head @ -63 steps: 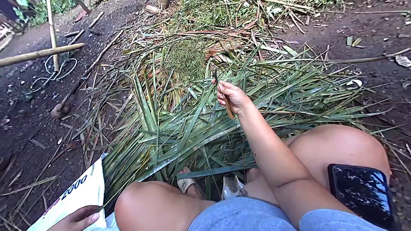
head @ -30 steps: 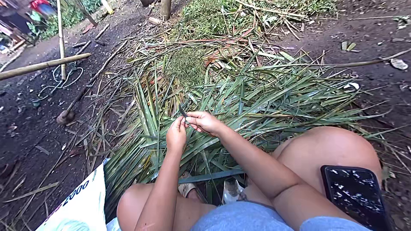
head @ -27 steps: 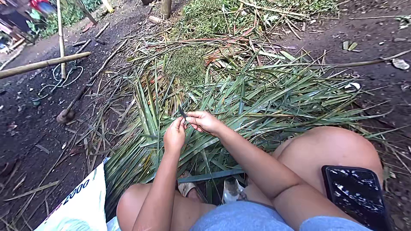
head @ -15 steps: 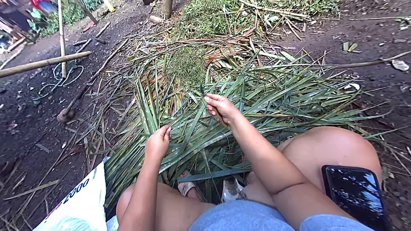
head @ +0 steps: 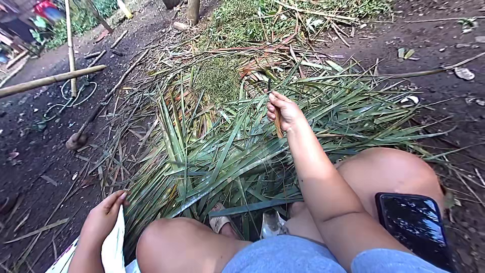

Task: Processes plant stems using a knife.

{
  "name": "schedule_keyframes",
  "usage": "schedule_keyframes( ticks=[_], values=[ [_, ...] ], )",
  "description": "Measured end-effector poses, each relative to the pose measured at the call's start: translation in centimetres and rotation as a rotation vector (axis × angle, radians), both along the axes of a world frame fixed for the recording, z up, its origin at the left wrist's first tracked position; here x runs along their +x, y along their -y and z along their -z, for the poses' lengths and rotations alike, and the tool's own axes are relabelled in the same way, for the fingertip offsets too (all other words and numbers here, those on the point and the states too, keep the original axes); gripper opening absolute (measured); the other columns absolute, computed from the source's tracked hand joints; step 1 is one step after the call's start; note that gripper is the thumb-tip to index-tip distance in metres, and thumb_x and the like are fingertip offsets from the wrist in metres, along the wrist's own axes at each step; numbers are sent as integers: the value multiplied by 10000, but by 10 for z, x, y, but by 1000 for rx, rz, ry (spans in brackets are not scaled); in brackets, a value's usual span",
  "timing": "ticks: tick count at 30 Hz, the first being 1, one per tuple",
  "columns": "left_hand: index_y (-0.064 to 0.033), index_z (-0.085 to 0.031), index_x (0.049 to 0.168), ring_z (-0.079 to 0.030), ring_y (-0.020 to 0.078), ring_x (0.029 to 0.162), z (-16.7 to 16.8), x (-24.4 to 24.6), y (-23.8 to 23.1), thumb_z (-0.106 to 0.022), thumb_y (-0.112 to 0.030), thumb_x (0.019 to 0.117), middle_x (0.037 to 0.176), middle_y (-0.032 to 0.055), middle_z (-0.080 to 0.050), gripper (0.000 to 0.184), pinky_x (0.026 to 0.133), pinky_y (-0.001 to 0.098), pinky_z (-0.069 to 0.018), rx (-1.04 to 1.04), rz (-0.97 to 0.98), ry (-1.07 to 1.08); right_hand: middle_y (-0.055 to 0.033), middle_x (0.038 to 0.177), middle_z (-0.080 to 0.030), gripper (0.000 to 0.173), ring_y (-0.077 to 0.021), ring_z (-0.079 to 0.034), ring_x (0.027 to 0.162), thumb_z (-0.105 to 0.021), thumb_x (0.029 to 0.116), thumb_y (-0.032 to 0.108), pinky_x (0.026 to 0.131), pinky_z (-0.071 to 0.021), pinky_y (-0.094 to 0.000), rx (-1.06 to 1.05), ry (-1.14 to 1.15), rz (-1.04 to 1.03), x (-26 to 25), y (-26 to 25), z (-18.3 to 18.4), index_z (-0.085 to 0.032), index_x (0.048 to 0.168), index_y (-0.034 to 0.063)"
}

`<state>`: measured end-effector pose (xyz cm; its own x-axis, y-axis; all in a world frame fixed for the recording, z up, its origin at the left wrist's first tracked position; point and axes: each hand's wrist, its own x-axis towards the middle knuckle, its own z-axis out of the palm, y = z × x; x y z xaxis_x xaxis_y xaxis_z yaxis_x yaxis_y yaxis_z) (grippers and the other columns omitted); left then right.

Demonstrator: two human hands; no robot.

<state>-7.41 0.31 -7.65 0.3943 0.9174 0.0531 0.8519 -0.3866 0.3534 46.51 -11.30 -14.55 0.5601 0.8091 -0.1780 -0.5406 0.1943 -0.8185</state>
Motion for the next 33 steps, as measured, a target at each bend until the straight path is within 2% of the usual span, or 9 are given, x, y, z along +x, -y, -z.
schedule_keyframes(
  ticks=[3,8,11,14,17,19,21,24,33],
  values=[
    [57,-669,1204,-676,329,894,-17,-60,2,-427,-216,1089,966,222,-708,382,872,579,-498,5,-125,-21,66,639,-447,285,-27,-425,444,-420,1114,211,411,-399,-170,-21,-15,46,11,1,6,-550,1352,123],
    [147,-576,1289,-657,246,977,-46,-127,27,-373,-207,1094,1084,284,-675,453,962,429,-492,-38,-392,-67,48,698,-479,270,-32,-420,457,-471,1102,225,415,-382,-171,-159,-48,258,25,2,22,-570,1337,137],
    [108,-595,1300,-672,324,1038,-37,-129,40,-395,-246,1092,1116,272,-694,456,983,521,-481,17,-490,-40,28,775,-484,307,-32,-434,504,-481,1105,262,457,-398,-178,-291,83,444,27,4,33,-540,1367,113],
    [55,-649,1276,-674,423,1004,-32,-58,63,-451,-253,1097,1141,266,-703,408,891,639,-481,72,-491,34,-10,863,-509,385,-38,-515,600,-439,1118,252,575,-479,-198,-319,269,345,4,-1,20,-464,1456,70],
    [38,-691,1226,-697,338,920,-20,24,83,-486,-214,1088,1085,209,-736,353,840,573,-509,95,-400,138,14,781,-531,361,-38,-509,562,-438,1115,252,532,-474,-201,-174,402,8,-56,-4,-4,-479,1444,109],
    [9,-710,1216,-716,289,991,-11,66,93,-503,-208,1084,1065,154,-756,328,930,547,-515,66,-338,203,1,735,-552,367,-53,-495,510,-458,1102,198,475,-464,-204,-9,372,-281,-102,-3,-12,-489,1459,113],
    [-15,-726,1195,-718,250,979,-2,98,101,-511,-214,1080,1032,115,-766,315,922,529,-516,67,-266,235,-14,717,-565,395,-62,-517,517,-484,1077,122,496,-478,-207,85,325,-526,-142,-1,-18,-488,1465,46],
    [-25,-729,1193,-725,213,928,8,132,111,-519,-209,1074,1000,90,-769,304,883,486,-545,53,-148,266,20,750,-557,422,-33,-510,575,-507,1074,168,551,-457,-191,117,351,-779,-178,7,-16,-488,1472,25],
    [-39,-755,1164,-737,238,940,22,153,128,-542,-187,1061,990,90,-777,280,883,496,-551,97,-69,216,47,701,-514,344,-15,-473,539,-511,1080,170,510,-412,-154,91,213,-778,-186,7,-10,-567,1375,3]
  ],
)
